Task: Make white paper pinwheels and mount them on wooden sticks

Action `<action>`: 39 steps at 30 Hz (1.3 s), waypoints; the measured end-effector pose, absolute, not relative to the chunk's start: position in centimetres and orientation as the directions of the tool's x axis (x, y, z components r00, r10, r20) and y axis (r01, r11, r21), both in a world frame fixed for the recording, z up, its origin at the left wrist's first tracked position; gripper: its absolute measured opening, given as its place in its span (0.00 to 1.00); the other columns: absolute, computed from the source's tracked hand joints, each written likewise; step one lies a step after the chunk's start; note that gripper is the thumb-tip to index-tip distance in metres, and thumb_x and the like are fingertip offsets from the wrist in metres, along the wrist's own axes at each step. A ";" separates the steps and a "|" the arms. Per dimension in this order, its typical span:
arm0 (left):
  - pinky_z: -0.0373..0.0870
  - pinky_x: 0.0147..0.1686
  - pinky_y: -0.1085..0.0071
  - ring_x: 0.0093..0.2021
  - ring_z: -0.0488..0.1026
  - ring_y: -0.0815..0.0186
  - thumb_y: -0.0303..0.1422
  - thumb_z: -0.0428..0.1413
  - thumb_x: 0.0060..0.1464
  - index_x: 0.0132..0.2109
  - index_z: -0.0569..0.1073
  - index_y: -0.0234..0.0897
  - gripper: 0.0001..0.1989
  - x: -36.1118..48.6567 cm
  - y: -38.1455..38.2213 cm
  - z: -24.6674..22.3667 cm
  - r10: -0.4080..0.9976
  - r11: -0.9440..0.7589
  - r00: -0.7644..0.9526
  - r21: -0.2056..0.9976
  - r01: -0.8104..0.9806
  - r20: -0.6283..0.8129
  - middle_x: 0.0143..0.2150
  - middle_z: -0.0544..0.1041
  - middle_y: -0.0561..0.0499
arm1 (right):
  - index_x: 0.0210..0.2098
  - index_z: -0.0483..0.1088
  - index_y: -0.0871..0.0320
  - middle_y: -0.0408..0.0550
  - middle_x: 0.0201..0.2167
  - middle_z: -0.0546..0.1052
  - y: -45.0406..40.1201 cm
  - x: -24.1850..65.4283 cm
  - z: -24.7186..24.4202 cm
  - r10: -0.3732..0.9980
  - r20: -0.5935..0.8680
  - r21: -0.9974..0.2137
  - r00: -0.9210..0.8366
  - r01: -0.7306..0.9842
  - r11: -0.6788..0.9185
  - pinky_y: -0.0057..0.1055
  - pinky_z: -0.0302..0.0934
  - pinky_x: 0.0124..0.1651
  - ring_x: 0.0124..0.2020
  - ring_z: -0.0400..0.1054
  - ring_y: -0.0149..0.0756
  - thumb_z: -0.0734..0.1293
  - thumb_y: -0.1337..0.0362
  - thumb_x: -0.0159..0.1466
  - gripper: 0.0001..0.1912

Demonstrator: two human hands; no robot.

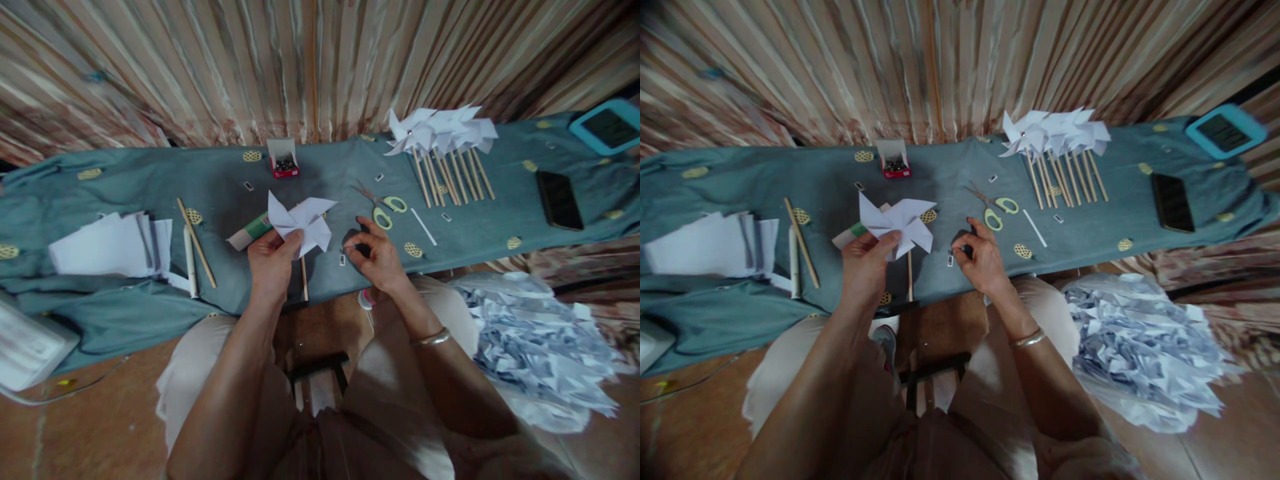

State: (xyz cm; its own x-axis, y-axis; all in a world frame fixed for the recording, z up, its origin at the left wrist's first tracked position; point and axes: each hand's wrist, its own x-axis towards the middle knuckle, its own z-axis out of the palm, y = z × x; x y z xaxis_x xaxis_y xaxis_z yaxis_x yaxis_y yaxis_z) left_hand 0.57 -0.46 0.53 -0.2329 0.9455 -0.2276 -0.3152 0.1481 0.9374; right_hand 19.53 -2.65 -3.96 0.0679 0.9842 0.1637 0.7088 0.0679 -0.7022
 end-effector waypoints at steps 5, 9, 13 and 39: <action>0.74 0.39 0.65 0.35 0.78 0.60 0.33 0.67 0.36 0.29 0.81 0.39 0.08 0.5 -0.5 0.4 0.946 0.161 -0.225 0.941 -0.297 -0.232 0.32 0.83 0.51 | 0.30 0.76 0.54 0.52 0.61 0.70 -2.6 19.0 -3.9 0.983 0.180 -0.678 0.041 0.729 0.094 0.53 0.56 0.65 0.64 0.62 0.52 0.71 0.65 0.56 0.02; 0.74 0.40 0.65 0.35 0.78 0.60 0.33 0.67 0.35 0.27 0.80 0.38 0.07 0.6 -0.5 0.3 0.946 0.160 -0.225 0.941 -0.298 -0.232 0.32 0.83 0.50 | 0.29 0.76 0.54 0.53 0.60 0.71 -2.9 18.9 -3.9 0.976 0.215 -0.643 0.017 0.755 0.129 0.52 0.57 0.65 0.64 0.62 0.52 0.69 0.68 0.56 0.03; 0.74 0.38 0.66 0.32 0.77 0.63 0.32 0.67 0.35 0.28 0.81 0.37 0.08 0.7 -0.5 0.2 0.948 0.149 -0.221 0.936 -0.320 -0.227 0.31 0.83 0.51 | 0.32 0.78 0.54 0.53 0.54 0.76 -3.7 19.1 -3.7 0.970 0.244 -0.623 -0.005 0.766 0.160 0.50 0.61 0.61 0.58 0.68 0.49 0.67 0.65 0.61 0.06; 0.68 0.29 0.72 0.27 0.72 0.68 0.33 0.66 0.37 0.28 0.82 0.35 0.08 1.1 -1.3 0.0 0.973 0.147 -0.133 0.950 -0.274 -0.189 0.27 0.81 0.51 | 0.32 0.76 0.50 0.42 0.65 0.67 -4.8 17.1 0.9 0.963 0.249 -0.921 0.106 0.332 0.202 0.52 0.43 0.71 0.70 0.54 0.45 0.71 0.61 0.60 0.02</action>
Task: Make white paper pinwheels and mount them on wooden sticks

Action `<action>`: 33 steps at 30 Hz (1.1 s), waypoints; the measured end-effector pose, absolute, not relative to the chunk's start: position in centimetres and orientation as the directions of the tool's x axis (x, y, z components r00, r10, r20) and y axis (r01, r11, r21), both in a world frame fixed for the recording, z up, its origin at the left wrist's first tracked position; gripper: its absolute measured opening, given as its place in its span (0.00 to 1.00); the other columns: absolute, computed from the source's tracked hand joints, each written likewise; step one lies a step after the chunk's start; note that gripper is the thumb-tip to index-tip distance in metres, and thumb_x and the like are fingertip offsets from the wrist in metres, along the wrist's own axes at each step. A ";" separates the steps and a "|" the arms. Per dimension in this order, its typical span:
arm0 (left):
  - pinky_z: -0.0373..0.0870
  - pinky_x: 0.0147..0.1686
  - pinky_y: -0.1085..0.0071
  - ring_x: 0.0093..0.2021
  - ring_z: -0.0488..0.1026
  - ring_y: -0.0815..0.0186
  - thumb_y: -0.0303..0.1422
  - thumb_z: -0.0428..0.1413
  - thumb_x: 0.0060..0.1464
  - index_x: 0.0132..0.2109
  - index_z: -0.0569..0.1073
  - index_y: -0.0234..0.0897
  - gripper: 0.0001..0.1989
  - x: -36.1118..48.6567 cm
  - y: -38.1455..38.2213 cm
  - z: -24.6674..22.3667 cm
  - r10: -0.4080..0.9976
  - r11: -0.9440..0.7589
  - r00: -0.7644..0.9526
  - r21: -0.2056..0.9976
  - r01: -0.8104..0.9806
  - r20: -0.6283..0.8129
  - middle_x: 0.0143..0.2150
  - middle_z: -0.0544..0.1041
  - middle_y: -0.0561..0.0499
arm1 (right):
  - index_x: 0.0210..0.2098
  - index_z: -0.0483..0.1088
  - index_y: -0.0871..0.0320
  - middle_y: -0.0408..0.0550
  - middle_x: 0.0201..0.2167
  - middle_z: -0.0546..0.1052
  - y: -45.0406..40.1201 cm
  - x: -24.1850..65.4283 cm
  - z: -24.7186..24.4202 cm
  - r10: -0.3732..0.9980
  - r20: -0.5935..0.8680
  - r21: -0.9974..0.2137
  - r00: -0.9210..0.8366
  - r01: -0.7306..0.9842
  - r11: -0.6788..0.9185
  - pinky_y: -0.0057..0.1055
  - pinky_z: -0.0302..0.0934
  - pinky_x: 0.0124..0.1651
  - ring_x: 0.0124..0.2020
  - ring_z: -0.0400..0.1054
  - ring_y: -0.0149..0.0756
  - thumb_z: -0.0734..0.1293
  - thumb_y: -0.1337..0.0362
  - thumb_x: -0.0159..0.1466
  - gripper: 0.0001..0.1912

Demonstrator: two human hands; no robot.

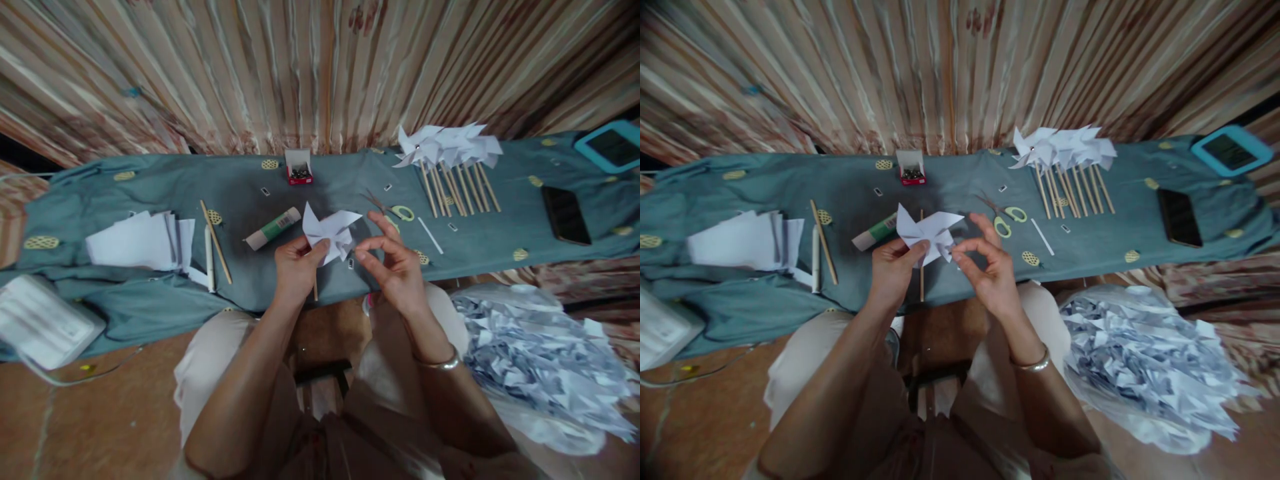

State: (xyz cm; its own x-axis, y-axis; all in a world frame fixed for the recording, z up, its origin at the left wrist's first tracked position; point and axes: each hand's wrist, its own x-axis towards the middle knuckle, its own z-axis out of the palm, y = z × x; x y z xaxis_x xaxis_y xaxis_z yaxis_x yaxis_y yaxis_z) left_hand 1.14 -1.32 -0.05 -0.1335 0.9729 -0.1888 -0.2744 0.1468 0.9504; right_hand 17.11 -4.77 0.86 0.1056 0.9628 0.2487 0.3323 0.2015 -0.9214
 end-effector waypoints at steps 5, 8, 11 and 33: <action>0.69 0.30 0.71 0.26 0.71 0.68 0.33 0.64 0.39 0.29 0.82 0.35 0.08 1.4 -2.0 0.6 0.985 0.145 -0.062 0.968 -0.206 -0.161 0.26 0.81 0.52 | 0.31 0.76 0.50 0.41 0.66 0.65 -4.9 15.9 1.0 0.965 0.255 -0.919 0.058 0.325 0.223 0.51 0.40 0.72 0.71 0.50 0.45 0.71 0.61 0.60 0.02; 0.69 0.30 0.71 0.26 0.71 0.67 0.34 0.64 0.39 0.28 0.82 0.35 0.08 1.4 -2.2 0.7 0.987 0.148 -0.030 0.972 -0.181 -0.155 0.25 0.80 0.53 | 0.31 0.76 0.50 0.40 0.66 0.65 -4.6 15.9 0.6 0.964 0.258 -0.920 0.070 0.322 0.223 0.51 0.40 0.73 0.71 0.50 0.45 0.71 0.60 0.60 0.02; 0.69 0.32 0.70 0.27 0.72 0.67 0.35 0.64 0.40 0.28 0.82 0.35 0.08 1.4 -2.4 0.7 0.989 0.142 -0.008 0.974 -0.174 -0.145 0.26 0.80 0.53 | 0.31 0.77 0.50 0.40 0.66 0.65 -4.3 16.2 0.3 0.963 0.261 -0.918 0.069 0.325 0.226 0.53 0.41 0.72 0.71 0.51 0.46 0.72 0.59 0.60 0.03; 0.71 0.34 0.69 0.30 0.74 0.65 0.35 0.64 0.41 0.31 0.83 0.35 0.10 1.4 -2.5 0.4 0.988 0.148 -0.010 0.976 -0.160 -0.151 0.29 0.82 0.51 | 0.32 0.76 0.51 0.41 0.65 0.67 -4.1 16.2 0.1 0.968 0.245 -0.925 0.053 0.312 0.217 0.49 0.41 0.72 0.70 0.53 0.42 0.71 0.58 0.60 0.04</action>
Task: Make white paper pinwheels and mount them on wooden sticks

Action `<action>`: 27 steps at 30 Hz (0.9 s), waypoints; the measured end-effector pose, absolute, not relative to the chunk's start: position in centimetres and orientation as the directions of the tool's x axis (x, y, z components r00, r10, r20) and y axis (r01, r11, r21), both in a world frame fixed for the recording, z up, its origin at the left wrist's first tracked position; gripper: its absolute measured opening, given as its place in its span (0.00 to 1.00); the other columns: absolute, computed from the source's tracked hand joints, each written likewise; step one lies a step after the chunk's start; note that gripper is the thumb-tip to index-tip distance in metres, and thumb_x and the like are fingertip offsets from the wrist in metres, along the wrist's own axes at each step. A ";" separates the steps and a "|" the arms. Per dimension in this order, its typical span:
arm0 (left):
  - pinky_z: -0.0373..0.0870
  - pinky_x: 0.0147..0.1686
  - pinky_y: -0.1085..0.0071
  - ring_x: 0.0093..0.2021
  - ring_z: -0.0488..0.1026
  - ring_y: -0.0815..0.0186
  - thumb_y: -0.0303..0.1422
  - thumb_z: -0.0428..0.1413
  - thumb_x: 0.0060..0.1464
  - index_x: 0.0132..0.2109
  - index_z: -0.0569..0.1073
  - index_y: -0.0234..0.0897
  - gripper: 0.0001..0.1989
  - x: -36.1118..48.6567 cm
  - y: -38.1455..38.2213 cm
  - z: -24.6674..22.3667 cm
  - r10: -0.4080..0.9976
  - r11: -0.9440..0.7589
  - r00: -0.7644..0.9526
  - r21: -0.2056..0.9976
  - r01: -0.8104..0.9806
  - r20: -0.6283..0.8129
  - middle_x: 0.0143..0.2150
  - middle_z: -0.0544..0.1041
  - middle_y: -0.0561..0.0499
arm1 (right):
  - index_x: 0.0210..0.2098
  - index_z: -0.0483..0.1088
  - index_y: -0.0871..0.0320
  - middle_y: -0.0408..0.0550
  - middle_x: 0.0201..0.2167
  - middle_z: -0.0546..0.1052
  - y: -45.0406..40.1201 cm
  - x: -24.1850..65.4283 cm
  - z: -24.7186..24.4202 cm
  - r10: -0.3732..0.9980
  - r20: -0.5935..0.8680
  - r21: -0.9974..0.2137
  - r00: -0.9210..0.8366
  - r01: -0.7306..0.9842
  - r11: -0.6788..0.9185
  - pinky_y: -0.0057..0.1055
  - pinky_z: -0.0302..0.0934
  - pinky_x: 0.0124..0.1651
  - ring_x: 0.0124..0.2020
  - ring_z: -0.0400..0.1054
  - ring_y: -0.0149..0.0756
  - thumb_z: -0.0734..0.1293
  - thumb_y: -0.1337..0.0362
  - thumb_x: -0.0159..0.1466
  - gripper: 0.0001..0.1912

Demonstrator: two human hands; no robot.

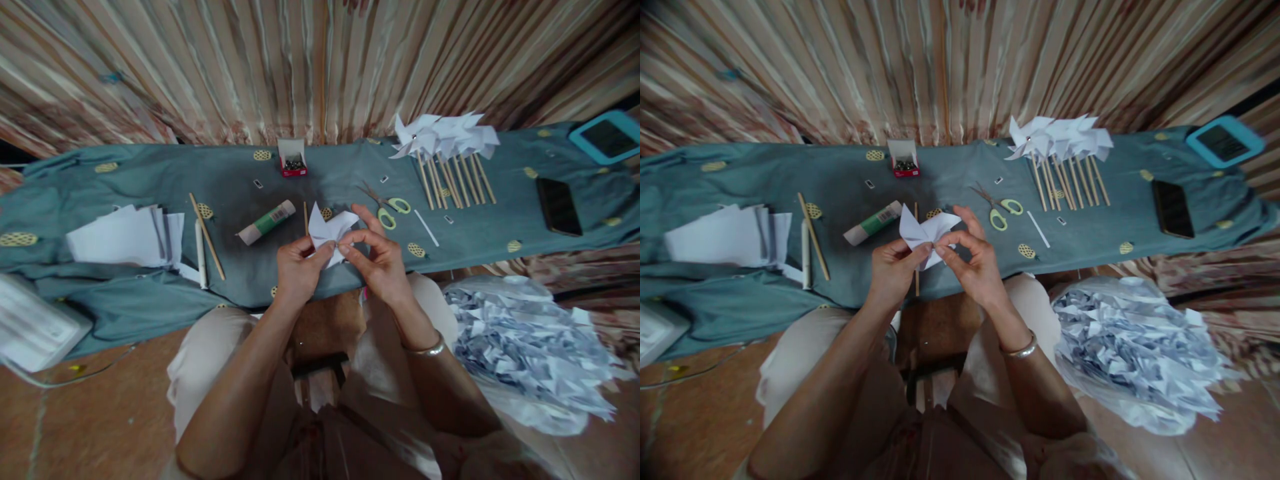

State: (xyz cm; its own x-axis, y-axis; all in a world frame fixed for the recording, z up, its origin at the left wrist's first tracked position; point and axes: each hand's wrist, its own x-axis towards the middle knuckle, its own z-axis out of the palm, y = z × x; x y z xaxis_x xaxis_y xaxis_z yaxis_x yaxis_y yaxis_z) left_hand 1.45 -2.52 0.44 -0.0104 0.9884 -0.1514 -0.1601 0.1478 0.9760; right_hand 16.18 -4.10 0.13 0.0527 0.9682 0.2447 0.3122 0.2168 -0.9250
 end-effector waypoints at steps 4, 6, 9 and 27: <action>0.71 0.35 0.69 0.31 0.75 0.64 0.35 0.64 0.41 0.32 0.83 0.34 0.10 1.4 -2.6 0.4 0.987 0.154 -0.011 0.973 -0.169 -0.158 0.30 0.83 0.50 | 0.32 0.76 0.51 0.43 0.65 0.67 -4.1 16.1 0.2 0.973 0.227 -0.931 0.051 0.304 0.201 0.49 0.42 0.72 0.70 0.53 0.42 0.71 0.58 0.61 0.05; 0.71 0.35 0.70 0.30 0.75 0.65 0.34 0.64 0.41 0.32 0.83 0.34 0.10 1.5 -2.6 0.4 0.986 0.160 -0.015 0.969 -0.189 -0.166 0.31 0.83 0.50 | 0.32 0.75 0.51 0.43 0.65 0.67 -4.1 16.1 0.2 0.975 0.218 -0.935 0.040 0.295 0.197 0.49 0.41 0.72 0.71 0.52 0.42 0.71 0.58 0.61 0.05; 0.70 0.34 0.70 0.30 0.75 0.65 0.35 0.65 0.40 0.32 0.83 0.34 0.10 1.5 -2.6 0.5 0.981 0.185 -0.014 0.960 -0.212 -0.192 0.30 0.82 0.50 | 0.32 0.75 0.51 0.43 0.65 0.67 -4.1 16.1 0.3 0.977 0.211 -0.938 0.037 0.290 0.192 0.51 0.41 0.72 0.70 0.52 0.43 0.71 0.56 0.61 0.06; 0.69 0.33 0.71 0.29 0.73 0.66 0.36 0.67 0.37 0.30 0.82 0.34 0.11 1.6 -2.7 0.5 0.978 0.206 0.021 0.940 -0.273 -0.208 0.29 0.82 0.51 | 0.32 0.75 0.51 0.44 0.63 0.69 -4.0 16.2 -0.1 0.990 0.134 -0.969 0.048 0.214 0.121 0.50 0.44 0.72 0.68 0.57 0.44 0.71 0.57 0.60 0.06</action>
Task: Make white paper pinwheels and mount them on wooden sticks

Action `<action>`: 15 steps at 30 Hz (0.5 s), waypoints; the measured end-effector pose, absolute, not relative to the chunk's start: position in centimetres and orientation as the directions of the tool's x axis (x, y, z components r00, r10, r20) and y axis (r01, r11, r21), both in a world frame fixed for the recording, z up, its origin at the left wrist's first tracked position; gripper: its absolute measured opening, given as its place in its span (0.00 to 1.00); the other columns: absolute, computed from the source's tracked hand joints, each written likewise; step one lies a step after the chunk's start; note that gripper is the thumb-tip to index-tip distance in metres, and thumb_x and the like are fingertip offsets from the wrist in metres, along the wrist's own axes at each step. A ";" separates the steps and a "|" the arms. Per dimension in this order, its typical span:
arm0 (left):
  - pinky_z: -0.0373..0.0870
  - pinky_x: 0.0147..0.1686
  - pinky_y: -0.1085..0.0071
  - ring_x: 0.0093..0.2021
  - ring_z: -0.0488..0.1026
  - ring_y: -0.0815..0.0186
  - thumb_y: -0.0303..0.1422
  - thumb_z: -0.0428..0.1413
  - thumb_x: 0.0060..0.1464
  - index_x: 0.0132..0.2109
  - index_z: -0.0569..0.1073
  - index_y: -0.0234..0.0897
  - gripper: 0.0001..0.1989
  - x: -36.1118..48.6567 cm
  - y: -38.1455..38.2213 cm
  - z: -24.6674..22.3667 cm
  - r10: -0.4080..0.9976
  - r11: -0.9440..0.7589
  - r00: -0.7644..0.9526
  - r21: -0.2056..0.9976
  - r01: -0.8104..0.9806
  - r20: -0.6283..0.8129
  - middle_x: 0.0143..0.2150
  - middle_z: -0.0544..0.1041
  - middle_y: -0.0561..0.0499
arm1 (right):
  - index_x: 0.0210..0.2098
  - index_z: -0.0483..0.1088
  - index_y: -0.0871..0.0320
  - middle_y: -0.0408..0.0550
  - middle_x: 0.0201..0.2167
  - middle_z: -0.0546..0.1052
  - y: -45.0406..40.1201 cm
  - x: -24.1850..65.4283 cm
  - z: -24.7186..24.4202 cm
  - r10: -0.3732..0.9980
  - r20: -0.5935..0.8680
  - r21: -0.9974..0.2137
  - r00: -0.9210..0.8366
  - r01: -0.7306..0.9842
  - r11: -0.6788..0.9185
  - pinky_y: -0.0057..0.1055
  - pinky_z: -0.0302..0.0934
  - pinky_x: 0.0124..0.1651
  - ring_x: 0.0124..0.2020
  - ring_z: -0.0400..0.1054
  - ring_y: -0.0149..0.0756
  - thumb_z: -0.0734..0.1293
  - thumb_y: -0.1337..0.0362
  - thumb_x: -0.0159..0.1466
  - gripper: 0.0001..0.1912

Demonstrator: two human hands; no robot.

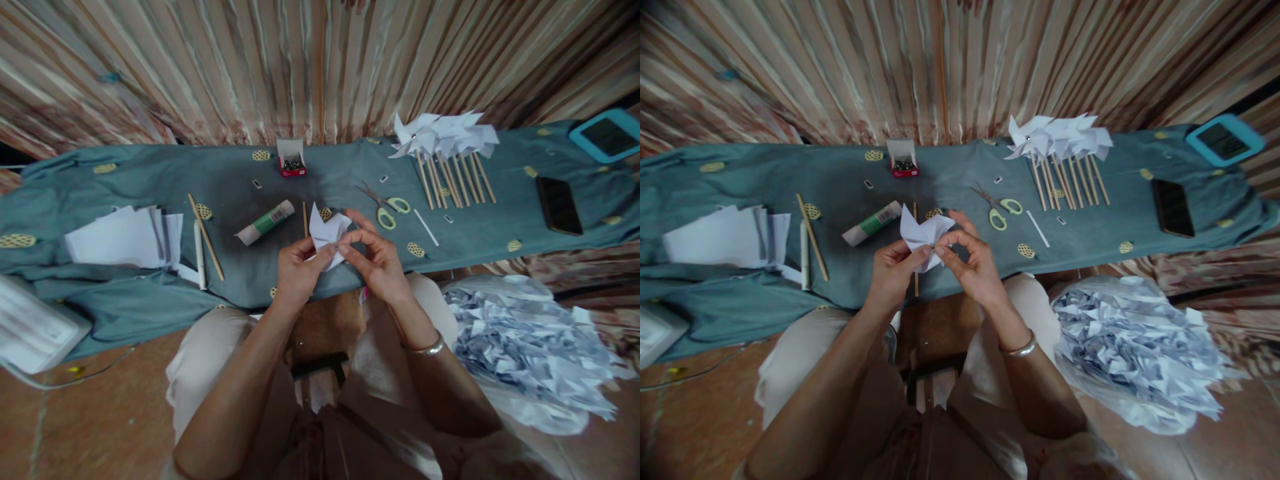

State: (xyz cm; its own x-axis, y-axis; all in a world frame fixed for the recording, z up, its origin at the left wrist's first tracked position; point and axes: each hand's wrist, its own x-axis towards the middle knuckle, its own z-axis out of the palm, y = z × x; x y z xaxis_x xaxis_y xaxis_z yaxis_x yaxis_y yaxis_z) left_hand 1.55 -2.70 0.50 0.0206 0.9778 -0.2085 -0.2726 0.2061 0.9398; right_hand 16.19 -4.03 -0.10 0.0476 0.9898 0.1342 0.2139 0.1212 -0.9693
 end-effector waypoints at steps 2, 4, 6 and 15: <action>0.69 0.33 0.71 0.29 0.73 0.67 0.36 0.68 0.37 0.30 0.82 0.35 0.12 1.6 -2.7 0.6 0.976 0.215 0.027 0.939 -0.267 -0.216 0.29 0.81 0.51 | 0.32 0.75 0.51 0.43 0.62 0.70 -4.0 16.2 -0.2 0.991 0.128 -0.971 0.045 0.207 0.116 0.50 0.43 0.72 0.68 0.57 0.44 0.71 0.56 0.59 0.06; 0.69 0.32 0.72 0.29 0.72 0.67 0.37 0.69 0.36 0.30 0.82 0.35 0.12 1.5 -2.7 0.6 0.976 0.215 0.025 0.940 -0.263 -0.216 0.29 0.81 0.51 | 0.31 0.75 0.51 0.44 0.62 0.70 -3.9 16.2 -0.3 0.992 0.122 -0.973 0.042 0.201 0.111 0.49 0.43 0.72 0.68 0.56 0.44 0.71 0.56 0.59 0.07; 0.68 0.32 0.71 0.28 0.72 0.67 0.38 0.69 0.35 0.29 0.81 0.35 0.13 1.5 -2.7 0.6 0.977 0.210 0.019 0.944 -0.255 -0.212 0.28 0.81 0.52 | 0.31 0.75 0.51 0.45 0.63 0.69 -3.9 16.1 -0.3 0.993 0.110 -0.976 0.043 0.192 0.100 0.48 0.43 0.72 0.68 0.57 0.44 0.71 0.55 0.59 0.07; 0.69 0.32 0.71 0.28 0.72 0.68 0.38 0.69 0.37 0.30 0.82 0.35 0.13 1.3 -2.5 0.0 0.984 0.178 0.027 0.954 -0.241 -0.177 0.29 0.81 0.51 | 0.31 0.75 0.51 0.45 0.62 0.70 -3.9 15.9 -0.2 0.992 0.104 -0.983 0.074 0.157 0.091 0.48 0.45 0.71 0.67 0.59 0.44 0.73 0.55 0.57 0.08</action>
